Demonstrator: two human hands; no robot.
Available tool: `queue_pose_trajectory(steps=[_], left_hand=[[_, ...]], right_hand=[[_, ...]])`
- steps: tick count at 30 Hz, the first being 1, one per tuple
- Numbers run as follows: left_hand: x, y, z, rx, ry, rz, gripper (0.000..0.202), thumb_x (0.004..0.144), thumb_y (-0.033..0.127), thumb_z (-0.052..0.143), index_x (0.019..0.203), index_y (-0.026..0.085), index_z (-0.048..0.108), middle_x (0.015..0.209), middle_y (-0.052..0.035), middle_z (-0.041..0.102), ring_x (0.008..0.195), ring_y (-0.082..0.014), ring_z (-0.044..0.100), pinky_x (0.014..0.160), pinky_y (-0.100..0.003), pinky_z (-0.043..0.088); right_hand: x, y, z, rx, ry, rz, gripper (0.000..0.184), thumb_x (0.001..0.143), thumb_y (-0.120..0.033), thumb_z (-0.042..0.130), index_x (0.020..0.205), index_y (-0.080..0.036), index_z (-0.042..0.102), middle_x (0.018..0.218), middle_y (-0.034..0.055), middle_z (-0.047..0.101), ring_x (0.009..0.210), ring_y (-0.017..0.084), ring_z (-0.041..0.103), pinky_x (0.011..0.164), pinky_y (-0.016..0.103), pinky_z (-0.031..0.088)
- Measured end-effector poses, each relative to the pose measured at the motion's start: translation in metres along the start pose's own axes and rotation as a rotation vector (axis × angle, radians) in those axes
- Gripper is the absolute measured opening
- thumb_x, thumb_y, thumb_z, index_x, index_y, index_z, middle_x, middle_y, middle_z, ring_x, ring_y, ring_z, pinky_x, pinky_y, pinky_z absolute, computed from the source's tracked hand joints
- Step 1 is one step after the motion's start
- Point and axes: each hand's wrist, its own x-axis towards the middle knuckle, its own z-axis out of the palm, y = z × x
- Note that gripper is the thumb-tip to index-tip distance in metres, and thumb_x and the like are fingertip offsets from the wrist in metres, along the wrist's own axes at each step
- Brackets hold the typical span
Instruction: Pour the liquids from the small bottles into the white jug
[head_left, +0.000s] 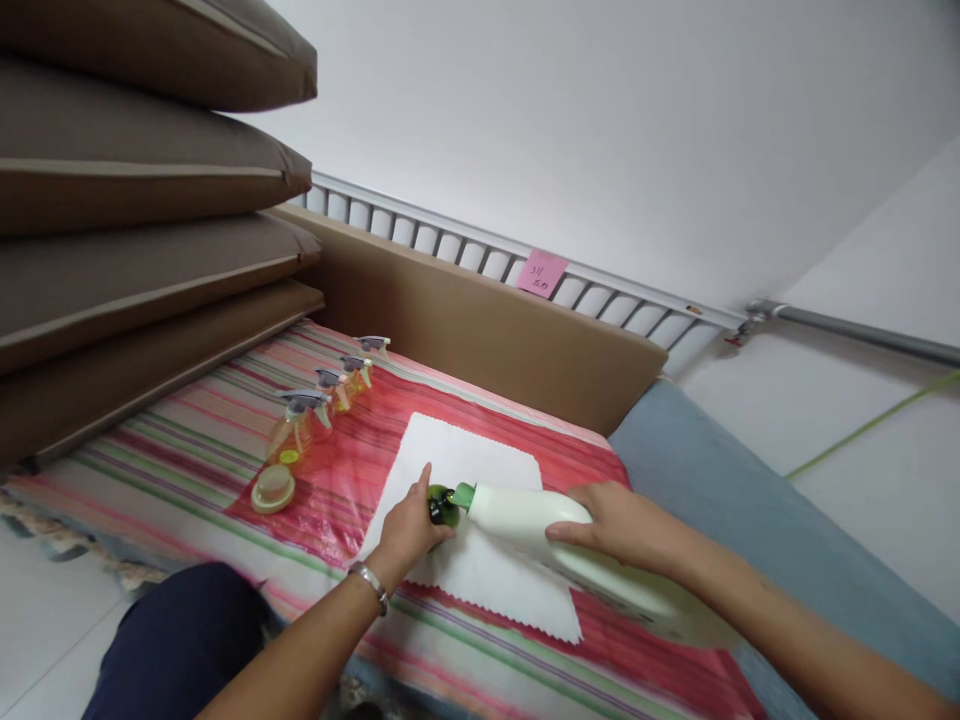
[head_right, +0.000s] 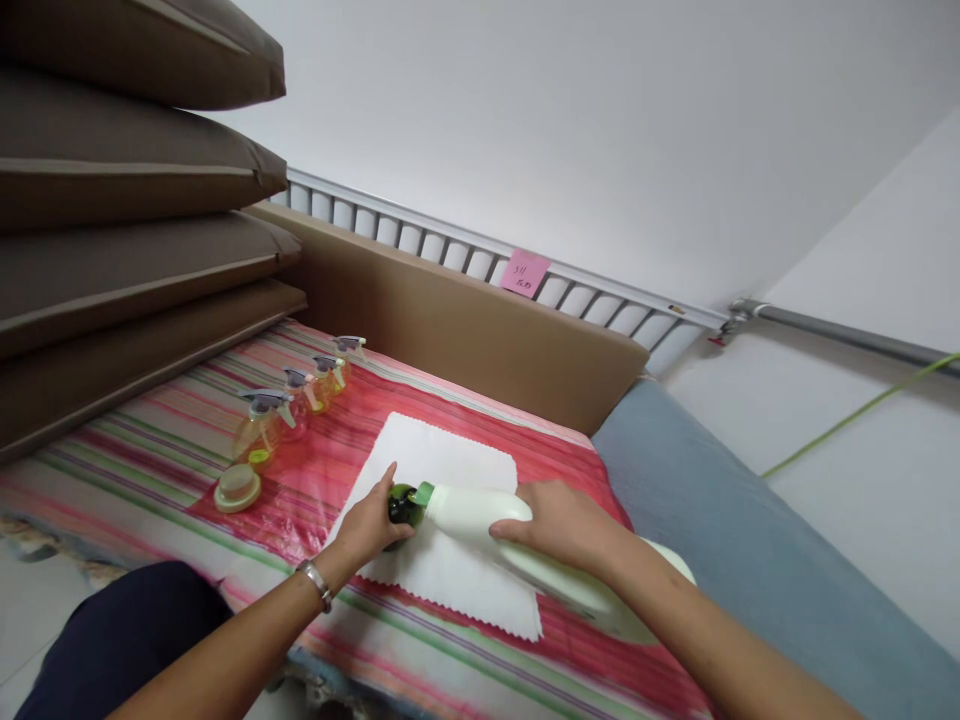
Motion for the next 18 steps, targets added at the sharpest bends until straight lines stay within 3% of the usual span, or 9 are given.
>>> queue_pose_trajectory(steps=[4,12,18], left_hand=[[0.001,0.001,0.0,-0.003,0.008,-0.002,0.106,0.058,0.034,0.075,0.143,0.026,0.012,0.126,-0.0096,0.057,0.102,-0.0272,0.061,0.076,-0.029,0.042],[0.002,-0.001,-0.001,-0.062,0.023,0.019,0.107,0.056,0.036,0.075,0.143,0.025,0.015,0.123,-0.0106,0.06,0.102,-0.0303,0.061,0.076,-0.031,0.043],[0.006,-0.007,0.002,-0.14,0.024,0.015,0.109,0.052,0.033,0.079,0.143,0.026,0.019,0.126,-0.011,0.058,0.107,-0.0301,0.058,0.083,-0.031,0.042]], right_hand=[[0.002,0.001,0.001,0.022,0.013,0.001,0.029,0.07,-0.049,0.061,0.077,-0.021,0.066,0.081,0.0064,0.07,0.072,0.023,0.063,0.054,0.027,0.039],[-0.001,0.004,0.006,0.128,-0.009,0.018,0.024,0.072,-0.045,0.06,0.076,-0.022,0.064,0.067,0.0027,0.068,0.045,0.015,0.056,0.041,0.025,0.034],[0.002,0.026,0.032,0.437,0.048,0.0,0.024,0.067,-0.044,0.067,0.071,-0.02,0.066,0.065,0.0023,0.065,0.043,0.014,0.052,0.036,0.023,0.029]])
